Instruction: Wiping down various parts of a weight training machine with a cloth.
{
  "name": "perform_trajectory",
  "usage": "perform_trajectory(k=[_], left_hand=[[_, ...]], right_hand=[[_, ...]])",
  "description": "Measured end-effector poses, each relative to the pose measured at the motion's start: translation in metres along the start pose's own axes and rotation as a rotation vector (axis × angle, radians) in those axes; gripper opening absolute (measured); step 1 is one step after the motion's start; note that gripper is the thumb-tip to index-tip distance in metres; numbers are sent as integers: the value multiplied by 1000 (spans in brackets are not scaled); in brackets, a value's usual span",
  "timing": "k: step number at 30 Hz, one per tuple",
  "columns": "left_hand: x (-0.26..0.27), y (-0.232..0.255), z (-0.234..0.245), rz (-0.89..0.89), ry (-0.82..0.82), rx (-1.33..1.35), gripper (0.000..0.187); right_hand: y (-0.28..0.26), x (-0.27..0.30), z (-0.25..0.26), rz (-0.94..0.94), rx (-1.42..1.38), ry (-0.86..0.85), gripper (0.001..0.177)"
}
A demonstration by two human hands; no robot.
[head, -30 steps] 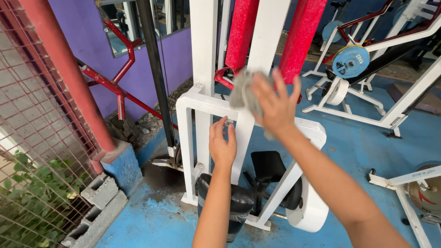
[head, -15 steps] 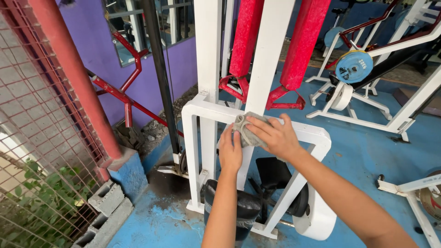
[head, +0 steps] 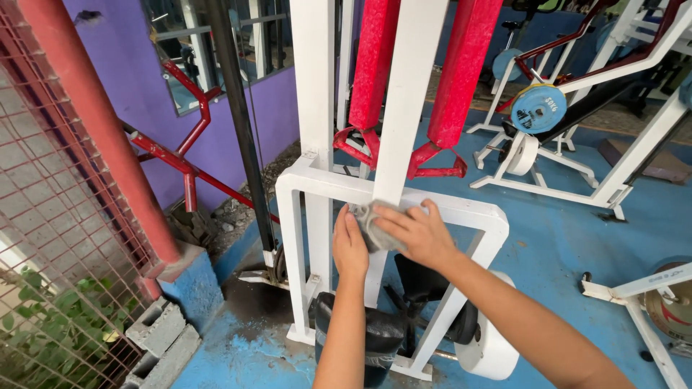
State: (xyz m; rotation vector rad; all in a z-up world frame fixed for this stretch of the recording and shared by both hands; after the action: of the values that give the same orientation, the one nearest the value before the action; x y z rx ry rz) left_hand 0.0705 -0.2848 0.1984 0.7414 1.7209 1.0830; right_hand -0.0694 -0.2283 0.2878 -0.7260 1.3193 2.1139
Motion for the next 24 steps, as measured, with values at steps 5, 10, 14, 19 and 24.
perform_trajectory(k=[5,10,14,19,24], left_hand=[[5,14,1,28,-17,-8,53],[4,22,-1,41,-28,29,56],[5,24,3,52,20,47,54],[-1,8,13,103,137,101,54],[2,2,15,136,172,89,52]], right_hand=[[3,-8,7,83,89,63,44],[74,-72,31,-49,244,167,65],[70,-87,36,-98,93,283,51],[-13,-12,-8,47,59,188,45],[-74,61,-29,167,-239,-8,41]])
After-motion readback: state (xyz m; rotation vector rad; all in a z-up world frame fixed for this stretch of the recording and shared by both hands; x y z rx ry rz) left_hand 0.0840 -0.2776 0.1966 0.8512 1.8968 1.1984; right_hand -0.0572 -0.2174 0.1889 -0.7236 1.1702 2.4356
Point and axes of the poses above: each hand's wrist, its own x-axis away from the middle knuckle, its own z-axis out of the back of the hand, y = z × x, the point moved 9 cm from there along -x, towards the middle knuckle, and after that the axes turned 11 degrees about x, right-handed, at the moved point
